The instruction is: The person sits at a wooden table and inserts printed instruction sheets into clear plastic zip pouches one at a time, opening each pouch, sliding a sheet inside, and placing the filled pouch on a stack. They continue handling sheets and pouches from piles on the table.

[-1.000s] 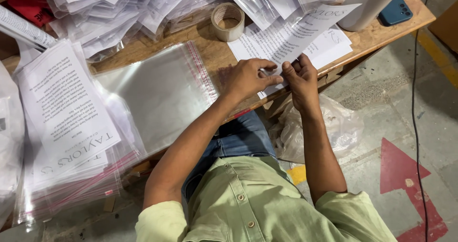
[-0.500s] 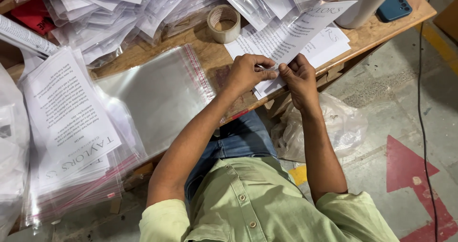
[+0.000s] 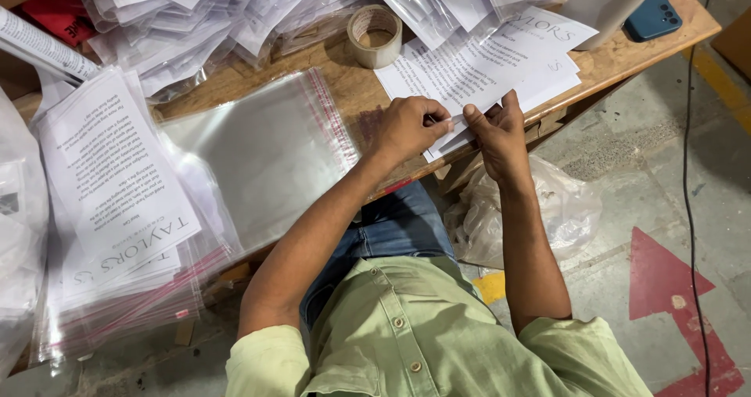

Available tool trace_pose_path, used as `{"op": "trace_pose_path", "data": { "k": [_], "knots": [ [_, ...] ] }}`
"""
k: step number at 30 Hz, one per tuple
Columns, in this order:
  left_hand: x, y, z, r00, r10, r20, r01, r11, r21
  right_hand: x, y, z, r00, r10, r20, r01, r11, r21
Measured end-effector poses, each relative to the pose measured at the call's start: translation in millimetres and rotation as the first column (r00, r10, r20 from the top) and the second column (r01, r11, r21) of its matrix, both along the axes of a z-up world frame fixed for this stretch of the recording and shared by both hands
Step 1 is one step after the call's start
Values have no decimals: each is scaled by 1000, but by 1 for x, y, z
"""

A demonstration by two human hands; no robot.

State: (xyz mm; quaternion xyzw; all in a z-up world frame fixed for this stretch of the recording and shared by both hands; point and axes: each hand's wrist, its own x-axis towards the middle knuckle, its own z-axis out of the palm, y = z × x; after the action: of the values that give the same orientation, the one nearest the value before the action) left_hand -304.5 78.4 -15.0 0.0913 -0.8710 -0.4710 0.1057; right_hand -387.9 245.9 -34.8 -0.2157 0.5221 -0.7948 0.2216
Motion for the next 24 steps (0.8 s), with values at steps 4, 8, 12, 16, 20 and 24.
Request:
{"op": "trace_pose_path", "data": {
  "k": [4,8,12,16,20,24],
  "knots": [
    [2,-3,3,992,90,93,-85,995,-54,1,1,0,1000,8,-21,-9,1000,-20],
    [6,-12,-4,974,198,-110,-214,963,-164,4,1,1,1000,5,15,-4,999,-42],
    [14,-20,-15,924,206,-324,-272,946,-174,0,-2,-13,999,-40,23,41,998,-52],
    [31,-17,-1,913,215,-346,-273,954,-128,1,-2,-42,977,-160,-143,159,987,-22],
    [63,-8,34,951,155,-268,-175,983,-51,8,5,-41,811,-369,-454,502,837,216],
    [100,4,33,938,-59,-342,-64,939,-338,17,31,-17,716,-569,-405,621,784,-4]
  ]
}}
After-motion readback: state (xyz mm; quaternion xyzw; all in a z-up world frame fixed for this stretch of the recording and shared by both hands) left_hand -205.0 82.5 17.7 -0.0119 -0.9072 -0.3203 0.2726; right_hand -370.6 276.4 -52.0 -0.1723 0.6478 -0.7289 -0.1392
